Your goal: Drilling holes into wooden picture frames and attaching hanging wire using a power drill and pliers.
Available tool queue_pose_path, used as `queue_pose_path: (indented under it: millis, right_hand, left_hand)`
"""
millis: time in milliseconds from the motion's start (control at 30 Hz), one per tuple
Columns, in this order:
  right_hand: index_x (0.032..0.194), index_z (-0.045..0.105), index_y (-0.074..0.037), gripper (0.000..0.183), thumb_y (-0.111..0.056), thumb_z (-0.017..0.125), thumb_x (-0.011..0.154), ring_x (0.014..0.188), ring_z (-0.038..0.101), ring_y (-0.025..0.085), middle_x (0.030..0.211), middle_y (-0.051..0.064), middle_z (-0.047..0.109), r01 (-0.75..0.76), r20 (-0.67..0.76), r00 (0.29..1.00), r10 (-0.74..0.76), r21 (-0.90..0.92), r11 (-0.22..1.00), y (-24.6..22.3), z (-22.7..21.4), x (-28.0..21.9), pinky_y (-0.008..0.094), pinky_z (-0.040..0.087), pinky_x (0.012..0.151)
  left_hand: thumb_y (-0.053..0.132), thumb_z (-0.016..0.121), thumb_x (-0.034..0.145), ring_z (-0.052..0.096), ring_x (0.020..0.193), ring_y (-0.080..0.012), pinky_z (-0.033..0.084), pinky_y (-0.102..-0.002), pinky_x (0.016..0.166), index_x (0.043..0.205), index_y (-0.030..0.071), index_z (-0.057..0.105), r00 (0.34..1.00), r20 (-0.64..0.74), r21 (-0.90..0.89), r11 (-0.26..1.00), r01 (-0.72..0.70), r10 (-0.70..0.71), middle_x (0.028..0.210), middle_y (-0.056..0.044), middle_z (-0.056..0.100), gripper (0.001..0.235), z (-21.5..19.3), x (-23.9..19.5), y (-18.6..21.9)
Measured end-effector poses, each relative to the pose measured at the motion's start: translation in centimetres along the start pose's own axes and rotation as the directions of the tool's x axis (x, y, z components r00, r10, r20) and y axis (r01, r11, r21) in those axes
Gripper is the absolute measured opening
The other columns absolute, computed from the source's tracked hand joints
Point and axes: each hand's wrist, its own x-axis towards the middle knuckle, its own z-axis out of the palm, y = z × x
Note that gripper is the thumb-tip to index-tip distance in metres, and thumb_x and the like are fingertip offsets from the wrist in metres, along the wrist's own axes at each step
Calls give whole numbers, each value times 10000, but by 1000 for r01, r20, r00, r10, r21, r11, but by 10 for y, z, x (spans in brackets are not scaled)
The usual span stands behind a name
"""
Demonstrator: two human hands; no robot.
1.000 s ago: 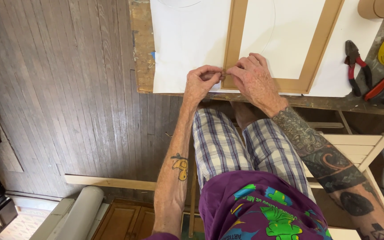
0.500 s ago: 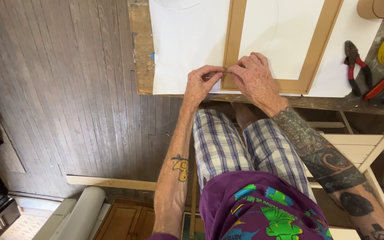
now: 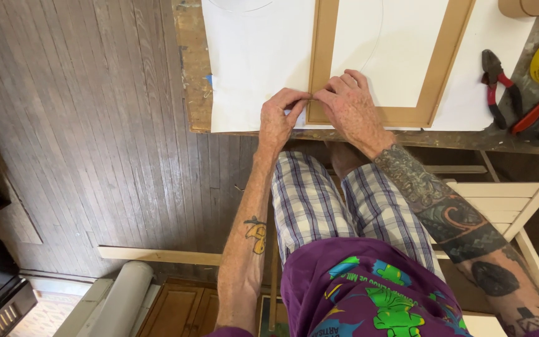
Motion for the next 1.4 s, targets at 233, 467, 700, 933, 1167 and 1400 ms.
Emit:
queue_pose_path:
  millis: [233,467,700,933,1167,1400]
  right_hand:
    - [1002,710,-209,128,-137,781,924,1010,616,160,953,-2,602,1,-37,999,-1,4,1000,1,6,1,456,379,1168]
    - [1107,741,-167,218,-49,782,929,1088,615,224,1101,43,633,-12,-169,985,43,182,983,-13,-17,-8,501,364,1182]
    - [1208,707,-99,303,6,816,945,1083,636,280,1088,106,650,-458,-196,678,709,642,615,21,-58,-193,468,467,1046]
    - [1470,264,-51,735,233,819,1081,1190,524,335,1366,230,467,-557,-438,227,870,674,485,127,-50,-323,464,555,1015]
    - [1286,597,113,393,109,887,1022,1160,720,389,1289,288,690,-351,-611,144,778,704,618,213,-14,-305,500,650,989]
    - [1089,842,-157,491,-526,942,780,992,840,132,1111,14,854,-360,-199,-185,962,925,122,196,-55,-272,308,760,925]
  left_hand:
    - [84,752,942,738,910,-192,628,-302,804,1060,196,800,1000,-14,-15,1000,15,-15,933,-51,743,169,3,-2,-5]
    - [81,704,974,744,941,-190,630,-302,863,1100,154,739,986,-43,292,946,-142,161,971,-35,732,150,15,-11,-19]
    - [78,678,992,729,989,-164,616,-279,907,1115,136,718,949,-74,419,873,-250,307,1010,-18,715,143,27,-18,-47]
    - [191,643,994,704,967,-197,635,-321,826,1119,101,713,962,56,407,874,-267,269,1098,-84,717,169,16,-9,-26]
    - [100,678,911,701,915,-160,625,-260,782,1003,102,716,984,69,172,970,-172,162,1011,-53,729,99,8,-1,-12]
    - [166,705,938,714,924,-172,631,-294,821,1005,91,759,987,96,158,977,-142,128,1015,-55,734,114,4,1,-28]
